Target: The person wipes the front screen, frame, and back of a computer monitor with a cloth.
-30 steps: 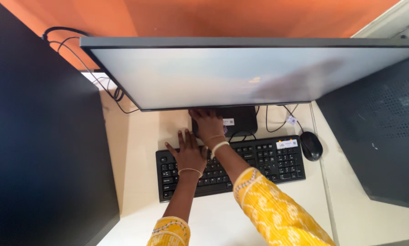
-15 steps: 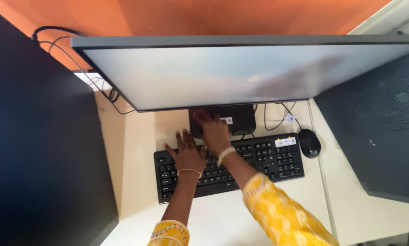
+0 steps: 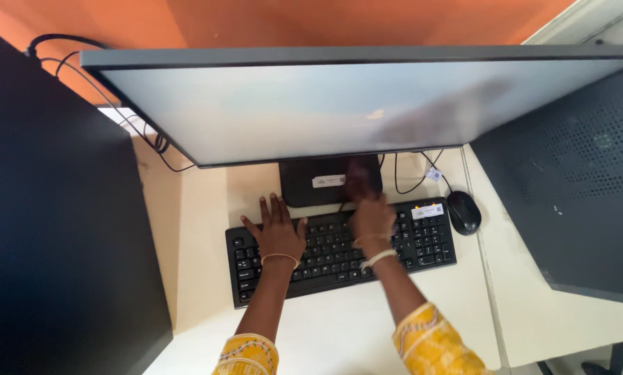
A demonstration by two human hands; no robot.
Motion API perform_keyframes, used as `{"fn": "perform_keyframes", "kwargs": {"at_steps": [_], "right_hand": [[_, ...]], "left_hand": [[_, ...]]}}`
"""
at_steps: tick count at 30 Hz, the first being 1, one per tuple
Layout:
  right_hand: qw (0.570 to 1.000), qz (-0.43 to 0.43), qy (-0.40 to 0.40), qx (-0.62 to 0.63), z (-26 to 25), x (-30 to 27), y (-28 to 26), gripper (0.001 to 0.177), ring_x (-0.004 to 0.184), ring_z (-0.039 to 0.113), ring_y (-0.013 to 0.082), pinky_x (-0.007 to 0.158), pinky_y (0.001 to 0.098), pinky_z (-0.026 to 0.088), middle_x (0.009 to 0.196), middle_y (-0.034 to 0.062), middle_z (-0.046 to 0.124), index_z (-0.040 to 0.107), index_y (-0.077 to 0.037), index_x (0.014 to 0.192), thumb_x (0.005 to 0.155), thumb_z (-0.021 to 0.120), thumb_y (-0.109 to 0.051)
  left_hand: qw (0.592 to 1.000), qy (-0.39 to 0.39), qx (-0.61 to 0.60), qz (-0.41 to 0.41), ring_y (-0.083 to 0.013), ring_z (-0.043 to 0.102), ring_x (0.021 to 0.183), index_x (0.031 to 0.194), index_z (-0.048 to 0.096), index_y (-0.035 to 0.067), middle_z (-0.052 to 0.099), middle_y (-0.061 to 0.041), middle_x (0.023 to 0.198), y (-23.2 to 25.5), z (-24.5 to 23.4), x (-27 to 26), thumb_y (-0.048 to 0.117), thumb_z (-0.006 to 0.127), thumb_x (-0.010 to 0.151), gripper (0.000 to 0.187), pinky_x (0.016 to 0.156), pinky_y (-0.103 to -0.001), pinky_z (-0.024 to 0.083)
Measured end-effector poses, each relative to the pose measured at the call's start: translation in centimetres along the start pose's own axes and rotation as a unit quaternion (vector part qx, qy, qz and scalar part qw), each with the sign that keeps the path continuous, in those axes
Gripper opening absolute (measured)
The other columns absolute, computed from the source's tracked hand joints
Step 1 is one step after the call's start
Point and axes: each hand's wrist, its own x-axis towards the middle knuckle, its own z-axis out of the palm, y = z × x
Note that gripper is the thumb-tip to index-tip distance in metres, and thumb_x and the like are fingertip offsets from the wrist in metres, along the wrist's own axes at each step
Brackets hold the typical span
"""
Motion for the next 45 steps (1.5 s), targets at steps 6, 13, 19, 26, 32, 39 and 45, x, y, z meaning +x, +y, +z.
{"fn": "perform_keyframes", "kwargs": {"at_steps": [6,13,19,26,32,39,45], "right_hand": [[0.998,0.029,-0.033,0.054,0.4,7.5,2.8,0.067,0.116,0.059,0.0364,0.089,0.0494,0.054,0.145,0.0002,0.055,0.064,-0.032,0.134,0.072,0.074,-0.010],[0.998,0.022,-0.041,0.037,-1.6,4.1,2.5,0.078,0.110,0.062,0.0361,0.090,0.0469,0.055,0.147,0.0011,0.056,0.058,-0.032,0.140,0.068,0.074,-0.006],[0.995,0.064,-0.072,0.034,-1.0,2.5,3.2,0.069,0.109,0.063,0.0363,0.088,0.0480,0.057,0.131,0.0015,0.066,0.064,-0.039,0.134,0.073,0.072,-0.007],[0.999,0.044,-0.010,-0.015,5.1,10.0,6.0,0.032,0.121,0.065,0.0318,0.093,0.0459,0.058,0.126,0.0037,0.072,0.070,-0.017,0.118,0.086,0.071,-0.016],[0.998,0.033,0.008,0.057,0.0,2.4,4.6,0.067,0.098,0.064,0.0376,0.082,0.0484,0.056,0.134,0.0072,0.066,0.069,-0.024,0.132,0.070,0.070,0.002],[0.986,-0.130,0.061,0.083,-2.6,-0.8,-6.0,0.048,0.110,0.064,0.0291,0.092,0.0443,0.051,0.120,0.0059,0.069,0.077,-0.023,0.112,0.065,0.076,-0.011],[0.980,-0.160,0.018,0.113,-2.2,-1.6,-5.0,0.047,0.113,0.062,0.0279,0.094,0.0489,0.050,0.125,-0.0025,0.068,0.079,-0.032,0.109,0.072,0.072,-0.003]], "left_hand": [[1.000,-0.003,-0.002,-0.006,-0.0294,0.003,0.156,0.158,0.024,0.006,0.014,-0.008,0.168,0.3,-0.4,0.5,0.053,0.033,0.103,0.073,0.116,-0.074,-0.002],[1.000,-0.004,-0.001,-0.002,-0.0294,0.006,0.156,0.157,0.028,0.005,0.018,-0.009,0.168,0.1,-0.1,0.7,0.054,0.038,0.102,0.075,0.117,-0.074,0.002],[1.000,-0.006,0.000,0.000,-0.0304,0.008,0.156,0.157,0.030,0.004,0.021,-0.009,0.167,0.1,-0.6,0.7,0.053,0.039,0.101,0.075,0.116,-0.074,0.002],[1.000,-0.010,0.000,-0.002,-0.0304,0.007,0.156,0.156,0.031,0.005,0.020,-0.009,0.167,0.2,-0.9,0.5,0.053,0.041,0.101,0.074,0.116,-0.075,0.002],[1.000,-0.005,-0.018,0.001,-0.0312,0.007,0.156,0.155,0.032,0.003,0.020,-0.010,0.167,0.1,-0.6,0.8,0.053,0.042,0.101,0.075,0.115,-0.075,0.002],[1.000,-0.001,-0.016,0.011,-0.0301,0.008,0.156,0.153,0.036,0.008,0.019,-0.009,0.169,-0.4,0.2,0.3,0.050,0.041,0.101,0.068,0.115,-0.076,0.002],[0.996,0.056,-0.057,0.034,-0.0319,0.017,0.153,0.132,0.062,0.011,0.036,-0.012,0.159,-1.0,0.6,-0.2,0.038,0.053,0.098,0.044,0.114,-0.078,0.004]]}}
